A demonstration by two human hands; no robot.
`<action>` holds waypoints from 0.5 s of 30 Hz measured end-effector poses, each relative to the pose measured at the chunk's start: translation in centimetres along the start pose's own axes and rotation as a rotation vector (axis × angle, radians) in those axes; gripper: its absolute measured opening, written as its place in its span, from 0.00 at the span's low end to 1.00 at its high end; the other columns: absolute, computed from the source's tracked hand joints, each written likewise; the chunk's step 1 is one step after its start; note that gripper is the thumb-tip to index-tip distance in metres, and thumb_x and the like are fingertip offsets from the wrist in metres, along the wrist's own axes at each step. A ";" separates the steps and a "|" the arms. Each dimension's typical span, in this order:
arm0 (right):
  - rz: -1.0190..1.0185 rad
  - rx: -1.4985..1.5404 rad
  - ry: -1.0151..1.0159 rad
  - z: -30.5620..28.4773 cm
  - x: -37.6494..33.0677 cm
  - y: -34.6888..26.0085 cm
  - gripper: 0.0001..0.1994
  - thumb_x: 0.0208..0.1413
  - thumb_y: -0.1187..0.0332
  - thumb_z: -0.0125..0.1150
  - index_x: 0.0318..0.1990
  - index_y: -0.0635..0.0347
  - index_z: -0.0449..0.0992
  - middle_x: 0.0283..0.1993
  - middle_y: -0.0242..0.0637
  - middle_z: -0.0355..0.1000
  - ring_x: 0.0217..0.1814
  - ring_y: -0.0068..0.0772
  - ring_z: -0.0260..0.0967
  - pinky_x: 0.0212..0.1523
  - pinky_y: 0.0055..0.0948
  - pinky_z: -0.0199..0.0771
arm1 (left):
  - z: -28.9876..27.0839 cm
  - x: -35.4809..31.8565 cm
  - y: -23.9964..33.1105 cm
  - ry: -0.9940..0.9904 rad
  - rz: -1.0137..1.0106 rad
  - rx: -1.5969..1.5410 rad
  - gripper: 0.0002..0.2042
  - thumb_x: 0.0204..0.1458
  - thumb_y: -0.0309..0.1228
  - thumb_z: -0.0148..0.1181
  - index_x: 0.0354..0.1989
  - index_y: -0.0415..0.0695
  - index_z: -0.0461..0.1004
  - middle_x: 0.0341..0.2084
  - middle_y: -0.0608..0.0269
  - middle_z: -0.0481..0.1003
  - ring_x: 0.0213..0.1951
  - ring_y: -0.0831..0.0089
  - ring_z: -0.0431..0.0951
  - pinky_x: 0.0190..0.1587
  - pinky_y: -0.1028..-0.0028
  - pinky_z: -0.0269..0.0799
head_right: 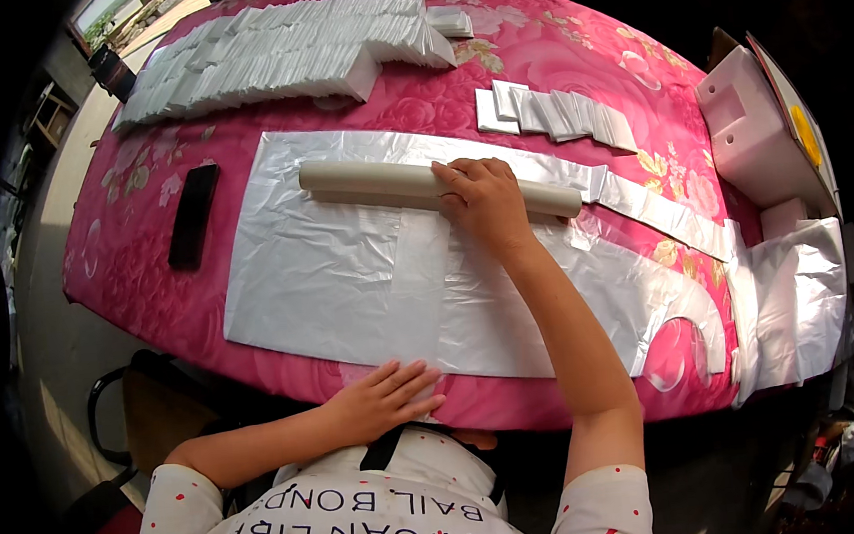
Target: The person repeatedly tears off small rectangular pieces from a roll of white material and places them on a pink table. They then pick up stacks of these pieces and move them to a larger pile on the table.
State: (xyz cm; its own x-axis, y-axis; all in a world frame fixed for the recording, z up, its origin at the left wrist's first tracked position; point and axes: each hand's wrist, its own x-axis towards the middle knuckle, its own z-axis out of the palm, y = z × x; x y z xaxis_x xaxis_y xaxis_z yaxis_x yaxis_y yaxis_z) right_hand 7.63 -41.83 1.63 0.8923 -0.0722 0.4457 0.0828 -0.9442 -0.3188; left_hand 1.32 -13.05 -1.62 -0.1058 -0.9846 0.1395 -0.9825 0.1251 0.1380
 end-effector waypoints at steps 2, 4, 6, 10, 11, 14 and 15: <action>0.026 0.012 -0.003 0.4 0.6 0.5 0.19 0.43 0.69 0.62 0.47 0.50 0.74 0.48 0.32 0.69 0.53 0.40 0.61 0.55 0.36 0.60 | -0.3 -0.1 -0.5 0.021 0.041 -0.064 0.24 0.52 0.36 0.46 0.59 0.46 0.58 0.61 0.53 0.55 0.62 0.60 0.55 0.61 0.62 0.52; 0.009 0.023 0.016 0.4 0.2 0.2 0.22 0.42 0.72 0.63 0.49 0.52 0.72 0.51 0.36 0.67 0.56 0.42 0.59 0.57 0.37 0.59 | -1.0 -0.4 -1.0 0.037 0.049 -0.151 0.23 0.52 0.36 0.48 0.57 0.43 0.59 0.61 0.53 0.55 0.62 0.61 0.56 0.61 0.63 0.53; -0.023 0.061 0.022 -0.8 -0.9 -1.8 0.25 0.40 0.74 0.63 0.51 0.54 0.70 0.54 0.39 0.65 0.58 0.44 0.57 0.58 0.38 0.59 | -1.8 -1.0 -1.5 0.047 0.014 -0.257 0.22 0.52 0.35 0.48 0.56 0.41 0.60 0.60 0.53 0.56 0.62 0.62 0.57 0.62 0.65 0.54; -0.124 0.401 -0.369 -2.6 -6.6 -5.1 0.24 0.39 0.81 0.56 0.50 0.59 0.70 0.56 0.40 0.63 0.60 0.46 0.56 0.57 0.38 0.62 | -1.8 -1.5 -2.1 0.059 0.041 -0.349 0.20 0.51 0.30 0.48 0.54 0.39 0.62 0.57 0.52 0.61 0.59 0.61 0.61 0.61 0.66 0.55; -0.209 0.440 -0.447 -2.7 -7.9 -5.6 0.24 0.38 0.81 0.51 0.49 0.62 0.70 0.56 0.41 0.63 0.59 0.45 0.57 0.57 0.37 0.61 | -2.0 -1.5 -2.3 0.050 0.070 -0.298 0.20 0.51 0.30 0.49 0.53 0.39 0.63 0.56 0.53 0.62 0.58 0.62 0.62 0.60 0.66 0.57; -0.222 0.503 -0.536 -3.4 -10.4 -7.4 0.28 0.35 0.80 0.52 0.52 0.63 0.67 0.58 0.44 0.61 0.62 0.45 0.55 0.60 0.37 0.58 | -2.3 -1.4 -2.9 0.054 0.132 -0.227 0.19 0.50 0.30 0.51 0.51 0.38 0.65 0.54 0.54 0.65 0.56 0.64 0.65 0.58 0.66 0.61; -0.220 0.500 -0.557 -3.6 -10.6 -7.9 0.28 0.35 0.79 0.52 0.52 0.63 0.67 0.58 0.44 0.61 0.63 0.45 0.54 0.60 0.37 0.58 | -2.1 -1.6 -3.1 0.074 0.135 -0.258 0.19 0.49 0.28 0.51 0.51 0.38 0.66 0.53 0.54 0.65 0.55 0.63 0.65 0.58 0.66 0.61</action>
State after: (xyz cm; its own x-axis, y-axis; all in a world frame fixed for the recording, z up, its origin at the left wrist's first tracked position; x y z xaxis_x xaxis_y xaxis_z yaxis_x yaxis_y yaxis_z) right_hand -4.09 -34.79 2.43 0.9127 0.3968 0.0981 0.3554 -0.6518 -0.6699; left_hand 4.82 -11.63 -0.21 -0.2120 -0.9466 0.2428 -0.8880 0.2903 0.3567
